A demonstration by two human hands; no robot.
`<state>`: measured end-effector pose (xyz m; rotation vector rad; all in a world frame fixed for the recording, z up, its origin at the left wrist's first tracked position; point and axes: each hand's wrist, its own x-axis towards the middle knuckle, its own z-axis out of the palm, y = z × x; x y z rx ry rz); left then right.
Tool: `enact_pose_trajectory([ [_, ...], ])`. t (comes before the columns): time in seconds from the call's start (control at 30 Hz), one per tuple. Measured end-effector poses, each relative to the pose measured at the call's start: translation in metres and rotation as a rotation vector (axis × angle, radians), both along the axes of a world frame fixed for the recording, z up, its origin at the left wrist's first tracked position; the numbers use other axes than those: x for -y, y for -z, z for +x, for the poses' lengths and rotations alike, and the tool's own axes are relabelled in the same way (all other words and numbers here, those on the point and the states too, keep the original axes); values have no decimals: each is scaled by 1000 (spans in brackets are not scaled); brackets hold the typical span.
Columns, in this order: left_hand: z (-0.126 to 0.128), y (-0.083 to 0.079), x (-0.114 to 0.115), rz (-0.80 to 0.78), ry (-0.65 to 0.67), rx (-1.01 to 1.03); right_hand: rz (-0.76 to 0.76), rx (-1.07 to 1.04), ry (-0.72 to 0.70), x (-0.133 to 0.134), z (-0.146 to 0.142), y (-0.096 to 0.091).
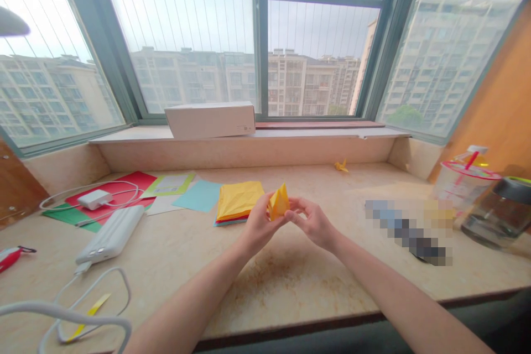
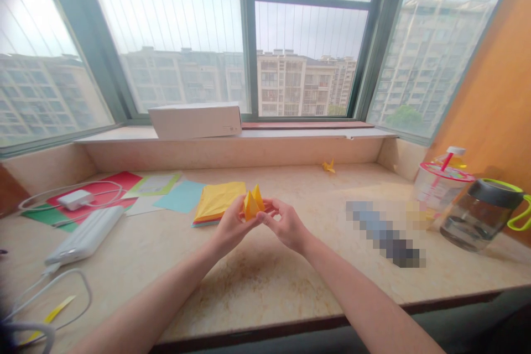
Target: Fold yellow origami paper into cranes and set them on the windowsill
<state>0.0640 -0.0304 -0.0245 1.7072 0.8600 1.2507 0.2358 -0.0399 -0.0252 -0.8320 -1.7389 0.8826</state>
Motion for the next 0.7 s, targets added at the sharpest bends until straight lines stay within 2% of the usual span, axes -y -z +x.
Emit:
enact_pose_trajectory([
  [0.17, -1, -3, 2, 92, -40, -151, -65, -143, 2, -4, -2, 2],
  [0.3, 0, -6, 4, -13, 95, -31, -131, -240, 46, -10, 2, 3],
  [0.4, 1, -4, 1, -114, 122, 70, -148, -229, 76, -10, 4, 4],
  [0.6, 1, -2, -5, -161, 35, 186, -12, -135, 95, -3, 7, 2],
  [0.7, 0, -4, -5, -162, 37, 236, 61, -49, 135, -1, 9, 1],
])
